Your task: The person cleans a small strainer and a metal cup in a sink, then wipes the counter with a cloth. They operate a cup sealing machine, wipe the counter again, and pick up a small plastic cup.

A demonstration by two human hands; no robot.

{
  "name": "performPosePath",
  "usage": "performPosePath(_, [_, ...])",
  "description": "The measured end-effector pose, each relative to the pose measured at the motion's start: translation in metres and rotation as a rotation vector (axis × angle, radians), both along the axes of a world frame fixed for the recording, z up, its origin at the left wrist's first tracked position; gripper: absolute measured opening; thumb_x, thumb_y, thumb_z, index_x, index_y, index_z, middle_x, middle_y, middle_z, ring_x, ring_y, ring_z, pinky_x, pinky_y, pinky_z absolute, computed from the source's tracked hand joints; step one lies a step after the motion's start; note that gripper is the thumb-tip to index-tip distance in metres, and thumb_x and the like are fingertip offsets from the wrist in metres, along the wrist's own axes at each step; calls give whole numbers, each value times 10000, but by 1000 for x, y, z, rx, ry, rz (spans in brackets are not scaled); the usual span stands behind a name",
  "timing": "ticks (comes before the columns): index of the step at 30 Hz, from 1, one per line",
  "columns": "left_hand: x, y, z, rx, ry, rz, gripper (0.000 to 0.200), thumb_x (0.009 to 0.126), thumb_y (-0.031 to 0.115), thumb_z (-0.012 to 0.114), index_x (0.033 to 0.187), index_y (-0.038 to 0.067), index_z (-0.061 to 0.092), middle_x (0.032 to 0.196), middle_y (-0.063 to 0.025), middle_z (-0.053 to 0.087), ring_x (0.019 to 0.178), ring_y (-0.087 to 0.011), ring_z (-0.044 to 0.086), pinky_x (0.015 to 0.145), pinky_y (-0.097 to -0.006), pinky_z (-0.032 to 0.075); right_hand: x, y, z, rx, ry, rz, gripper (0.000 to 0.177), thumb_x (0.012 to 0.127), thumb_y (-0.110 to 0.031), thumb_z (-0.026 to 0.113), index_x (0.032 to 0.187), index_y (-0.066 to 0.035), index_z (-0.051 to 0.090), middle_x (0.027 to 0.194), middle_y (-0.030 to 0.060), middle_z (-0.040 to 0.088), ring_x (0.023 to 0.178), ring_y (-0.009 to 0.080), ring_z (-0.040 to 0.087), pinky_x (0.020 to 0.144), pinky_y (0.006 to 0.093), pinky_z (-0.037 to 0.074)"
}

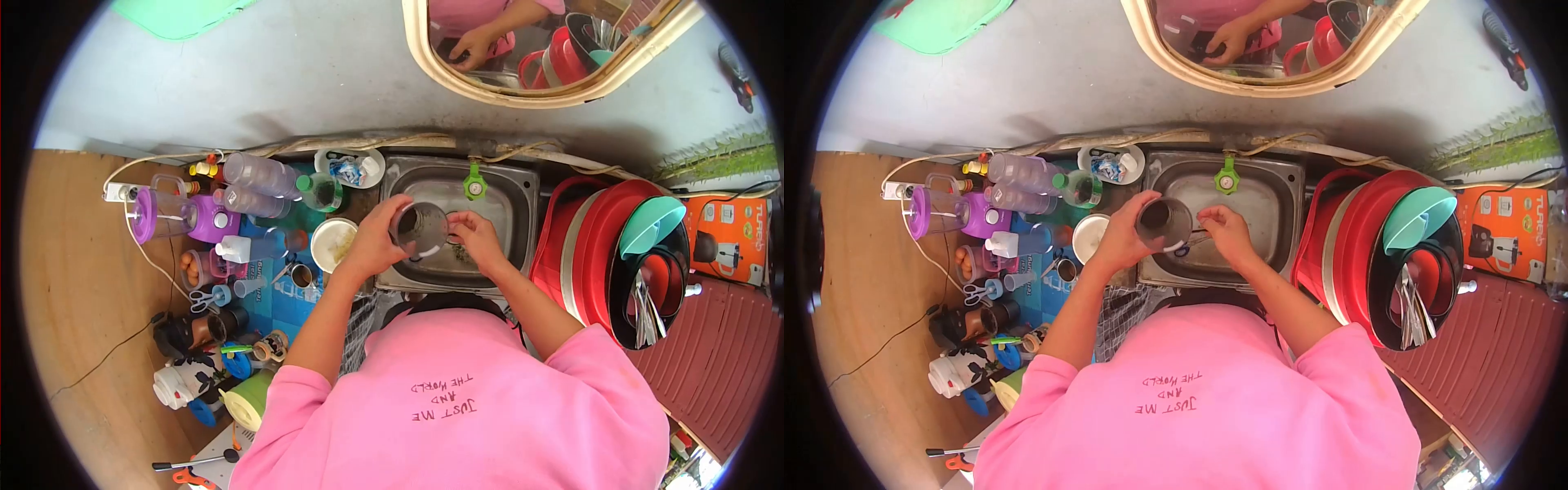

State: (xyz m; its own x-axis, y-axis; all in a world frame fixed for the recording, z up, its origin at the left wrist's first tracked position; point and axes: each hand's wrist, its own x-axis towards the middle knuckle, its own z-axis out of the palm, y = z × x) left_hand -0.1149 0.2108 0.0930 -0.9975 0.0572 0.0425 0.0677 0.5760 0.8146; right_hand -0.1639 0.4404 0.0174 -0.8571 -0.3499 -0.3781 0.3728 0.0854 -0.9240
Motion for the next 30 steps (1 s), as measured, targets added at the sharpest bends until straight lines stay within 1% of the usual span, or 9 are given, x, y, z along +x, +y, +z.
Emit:
performPosePath(2, [6, -3, 1, 44, -67, -10, 757, 621, 60, 827, 1313, 75, 520, 1277, -158, 603, 1196, -370, 565, 1017, -413, 468, 2, 4, 6, -110, -224, -56, 221, 962, -138, 559, 1109, 0, 651, 1087, 100, 686, 980, 200, 654, 889, 331, 524])
performPosePath(9, [-1, 13, 16, -316, -24, -116, 794, 564, 91, 837, 1301, 105, 544, 1267, -122, 597, 1211, -331, 538, 1011, -440, 457, -2, -6, -14, -587, -629, -108, 527, 1068, -412, 360, 1259, 37, 557, 1243, 164, 625, 1103, 275, 620, 994, 419, 480])
performPosePath(11, [-4, 27, 21, -688, 47, -145, 684, 591, 111, 817, 1232, 133, 580, 1154, -112, 612, 1106, -329, 566, 847, -479, 477, -8, -15, -30, -739, -669, -90, 598, 1077, -460, 294, 1310, 45, 514, 1284, 179, 601, 1166, 301, 588, 1027, 446, 454])
performPosePath(15, [-11, 55, 20, -966, 197, -158, 521, 677, 134, 753, 1179, 148, 614, 1124, -111, 621, 1098, -317, 555, 797, -471, 441, -12, -24, -20, -722, -776, -175, 569, 1054, -489, 339, 1296, -18, 547, 1266, 144, 615, 1160, 307, 587, 1026, 462, 448])
performPosePath(17, [-16, 69, 24, -1058, 307, -170, 373, 756, 162, 678, 1125, 135, 631, 1096, -129, 628, 1108, -325, 534, 788, -469, 413, -12, -21, -40, -769, -859, -143, 494, 1001, -492, 455, 1251, -92, 602, 1253, 100, 628, 1137, 302, 595, 1015, 474, 447])
performPosePath(20, [-21, 91, 26, -1154, 371, -182, 395, 753, 146, 670, 1144, 123, 621, 1096, -118, 620, 1121, -313, 530, 805, -439, 402, -11, -19, -58, -966, -891, -271, 485, 1009, -375, 411, 1369, -68, 519, 1375, 148, 568, 1271, 294, 541, 1099, 483, 395])
performPosePath(24, [-29, 108, 26, -1218, 412, -233, 363, 749, 170, 674, 1100, 92, 624, 1057, -120, 620, 1111, -315, 523, 806, -423, 393, -16, -14, -87, -1135, -821, -218, 473, 1009, -347, 416, 1374, -64, 516, 1377, 143, 566, 1262, 279, 545, 1104, 467, 392])
performPosePath(26, [-32, 118, 29, -1303, 388, -272, 345, 756, 185, 668, 1082, 82, 622, 1046, -121, 613, 1107, -308, 518, 818, -408, 383, -16, -12, -81, -1092, -640, -167, 349, 920, -395, 594, 1132, -136, 689, 1154, 86, 678, 1083, 292, 620, 952, 459, 479])
performPosePath(30, [-33, 129, 31, -1325, 418, -304, 353, 749, 190, 675, 1080, 81, 624, 1032, -121, 608, 1113, -305, 511, 826, -401, 379, -17, -6, -82, -1145, -642, -173, 356, 930, -388, 580, 1137, -118, 684, 1147, 90, 680, 1087, 289, 622, 959, 450, 479])
